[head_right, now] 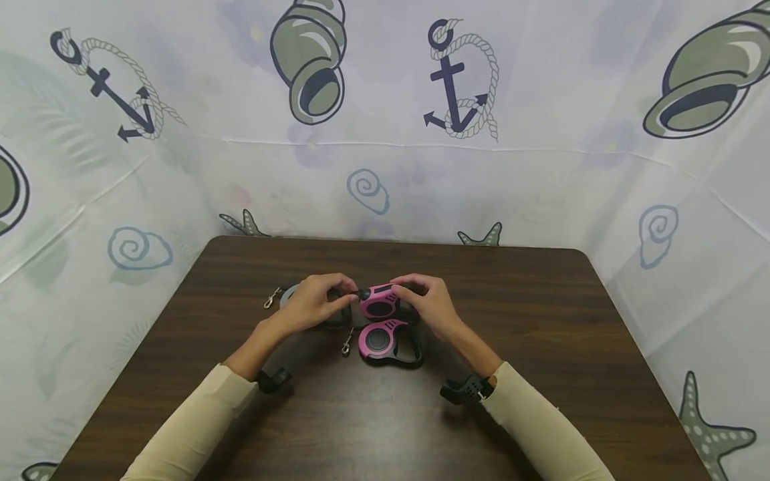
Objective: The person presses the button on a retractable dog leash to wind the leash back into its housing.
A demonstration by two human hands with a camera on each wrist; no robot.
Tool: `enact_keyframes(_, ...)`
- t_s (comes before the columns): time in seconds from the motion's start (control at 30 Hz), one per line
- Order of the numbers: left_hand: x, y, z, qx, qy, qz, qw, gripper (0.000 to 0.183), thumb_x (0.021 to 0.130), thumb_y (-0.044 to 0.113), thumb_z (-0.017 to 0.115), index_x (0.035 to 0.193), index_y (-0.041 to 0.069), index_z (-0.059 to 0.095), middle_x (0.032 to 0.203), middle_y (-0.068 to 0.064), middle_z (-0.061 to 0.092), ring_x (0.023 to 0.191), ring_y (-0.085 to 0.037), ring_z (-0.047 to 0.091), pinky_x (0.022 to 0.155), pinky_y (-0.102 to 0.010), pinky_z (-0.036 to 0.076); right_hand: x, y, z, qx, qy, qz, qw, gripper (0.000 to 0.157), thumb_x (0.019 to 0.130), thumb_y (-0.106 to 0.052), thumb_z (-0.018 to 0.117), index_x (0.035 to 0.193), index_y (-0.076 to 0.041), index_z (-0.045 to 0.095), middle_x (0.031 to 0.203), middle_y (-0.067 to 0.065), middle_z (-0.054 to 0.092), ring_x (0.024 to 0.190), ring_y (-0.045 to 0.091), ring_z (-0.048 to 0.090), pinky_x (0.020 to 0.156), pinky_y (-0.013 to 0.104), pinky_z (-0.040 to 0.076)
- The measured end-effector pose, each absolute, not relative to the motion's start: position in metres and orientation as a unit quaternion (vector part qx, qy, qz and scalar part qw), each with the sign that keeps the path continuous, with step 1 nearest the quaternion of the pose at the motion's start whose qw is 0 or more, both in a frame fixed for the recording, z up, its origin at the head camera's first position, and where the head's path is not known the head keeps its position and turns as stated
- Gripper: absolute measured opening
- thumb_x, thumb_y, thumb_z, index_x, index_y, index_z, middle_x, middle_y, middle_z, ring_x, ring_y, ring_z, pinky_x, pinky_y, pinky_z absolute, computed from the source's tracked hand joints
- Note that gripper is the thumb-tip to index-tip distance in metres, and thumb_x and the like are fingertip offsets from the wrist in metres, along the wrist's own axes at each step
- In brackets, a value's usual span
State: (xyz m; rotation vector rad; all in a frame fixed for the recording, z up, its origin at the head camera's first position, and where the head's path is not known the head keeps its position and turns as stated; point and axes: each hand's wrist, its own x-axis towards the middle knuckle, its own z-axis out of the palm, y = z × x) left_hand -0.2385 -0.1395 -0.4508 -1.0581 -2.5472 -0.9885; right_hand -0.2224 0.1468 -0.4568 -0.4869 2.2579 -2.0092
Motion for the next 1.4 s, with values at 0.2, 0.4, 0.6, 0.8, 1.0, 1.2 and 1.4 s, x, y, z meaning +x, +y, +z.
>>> enact_keyframes(0.2,-0.235,-0.142,-0.451,-0.353,-0.866,-0.343,0.093,0.011,0.098,0.018,0.079,0.107,0.011,0.076,0.092,0.002,0.076,0.062,-0.003,0.052,0.057,-0.024,0.046,-0.219,0.142,-0.457,-0.169,0.739,-0.651,0.03,0.025,0.103,-0.012,0.071,0.122,0.004,0.075,0.105,0.02,0.071,0.085,0.031,0.059,0.07,0.025,0.052)
enact_keyframes(0.4,-0.234,-0.144,-0.454,-0.363,-0.856,-0.354,0.097,0.011,0.099,0.015,0.078,0.108,0.011,0.076,0.093,0.002,0.076,0.063,-0.01,0.055,0.057,-0.025,0.046,-0.219,0.139,-0.456,-0.173,0.74,-0.649,0.029,0.025,0.102,-0.01,0.072,0.122,0.004,0.075,0.108,0.022,0.071,0.088,0.033,0.061,0.076,0.033,0.056)
enact_keyframes(0.6,-0.233,-0.146,-0.457,-0.352,-0.866,-0.343,0.093,0.013,0.1,0.018,0.077,0.11,0.011,0.076,0.096,0.001,0.075,0.069,-0.019,0.06,0.06,-0.024,0.045,-0.218,0.136,-0.457,-0.182,0.731,-0.657,0.03,0.025,0.102,-0.009,0.072,0.122,0.005,0.074,0.111,0.023,0.072,0.091,0.034,0.064,0.082,0.037,0.06)
enact_keyframes(0.8,-0.23,-0.153,-0.458,-0.344,-0.86,-0.372,0.067,0.021,0.098,0.017,0.079,0.117,0.009,0.074,0.105,-0.002,0.076,0.084,-0.019,0.067,0.072,-0.039,0.057,-0.217,0.129,-0.459,-0.186,0.727,-0.66,0.041,0.026,0.102,-0.009,0.071,0.123,0.006,0.074,0.118,0.023,0.072,0.094,0.019,0.067,0.091,0.042,0.06)
enact_keyframes(1.0,-0.23,-0.163,-0.462,-0.346,-0.841,-0.415,0.018,0.032,0.098,0.015,0.078,0.128,0.009,0.07,0.118,-0.003,0.076,0.097,-0.015,0.07,0.075,-0.045,0.058,-0.216,0.119,-0.46,-0.176,0.712,-0.677,0.061,0.028,0.102,-0.008,0.071,0.124,0.007,0.073,0.109,0.011,0.072,0.089,0.022,0.062,0.081,0.035,0.057)
enact_keyframes(1.2,-0.228,-0.175,-0.462,-0.351,-0.838,-0.418,0.01,0.038,0.093,0.015,0.084,0.128,0.009,0.07,0.115,-0.001,0.077,0.096,-0.013,0.071,0.078,-0.031,0.058,-0.213,0.104,-0.46,-0.174,0.682,-0.703,0.101,0.03,0.102,-0.006,0.07,0.127,0.009,0.07,0.11,0.006,0.073,0.097,0.024,0.069,0.095,0.05,0.059)
enact_keyframes(1.4,-0.223,-0.187,-0.457,-0.338,-0.84,-0.425,0.001,0.035,0.094,0.016,0.084,0.126,0.013,0.071,0.116,-0.001,0.076,0.105,-0.017,0.072,0.08,-0.034,0.058,-0.211,0.091,-0.462,-0.178,0.668,-0.713,0.117,0.031,0.102,-0.004,0.07,0.13,0.009,0.068,0.109,0.008,0.071,0.097,0.025,0.067,0.091,0.04,0.06)
